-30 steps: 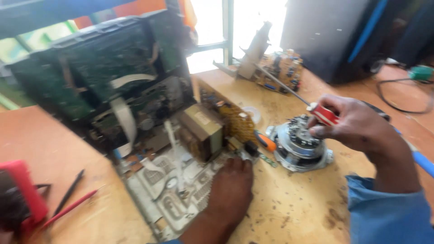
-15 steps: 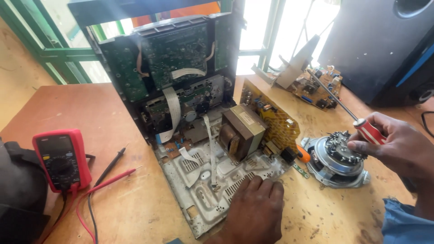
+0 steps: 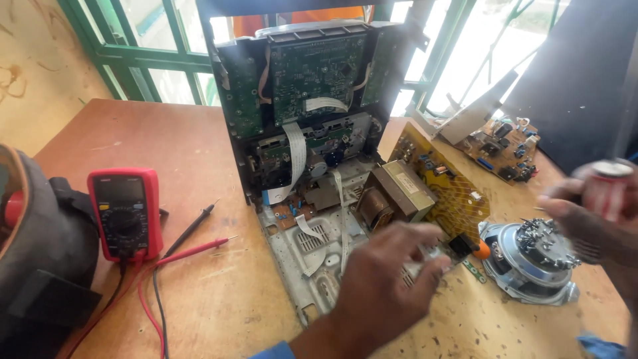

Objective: The person uses a screwdriver to remove screws from a CRT television chassis, detaching a metal heat sink and a circuit board. They place the removed components on the workbench and continue to manipulate the internal parts of the television.

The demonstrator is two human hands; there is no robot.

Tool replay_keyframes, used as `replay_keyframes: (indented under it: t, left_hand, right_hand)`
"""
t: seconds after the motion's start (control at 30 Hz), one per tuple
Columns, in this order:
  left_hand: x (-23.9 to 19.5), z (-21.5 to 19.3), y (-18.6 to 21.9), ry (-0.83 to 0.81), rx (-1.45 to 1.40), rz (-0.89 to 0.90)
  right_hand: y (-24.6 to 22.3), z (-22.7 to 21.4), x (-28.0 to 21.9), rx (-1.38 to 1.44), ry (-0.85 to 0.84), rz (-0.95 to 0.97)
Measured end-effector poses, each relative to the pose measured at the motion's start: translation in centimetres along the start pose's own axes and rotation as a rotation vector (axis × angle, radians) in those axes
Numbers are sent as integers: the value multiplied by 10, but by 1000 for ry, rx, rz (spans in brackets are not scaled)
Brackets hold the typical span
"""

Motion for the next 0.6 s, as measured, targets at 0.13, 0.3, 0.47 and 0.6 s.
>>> replay_keyframes:
  t: [0.13,0.3,0.47,0.6]
  left_hand:
    - [16,-26,5,104,-63,-60]
    - [26,-49,9,224,-153,10]
    - [28,-65,-5,363,50,41]
    - [24,-64,-15,320,61,60]
  right_hand:
    - [-94,66,-21,-145,-100,9]
    - [-107,120,-14,54,-274,58]
    - [-95,139,-7,395,-452,105]
    - [-97,142,-10,274,-346,128]
Point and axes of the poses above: each hand's wrist, its own x-axis towards the middle knuckle, its own z-axis out of the palm, y = z × x, the point moved 2 cm from there along x, towards the middle knuckle, and after that the axes turned 12 degrees about -x, right-handed, at the moved point
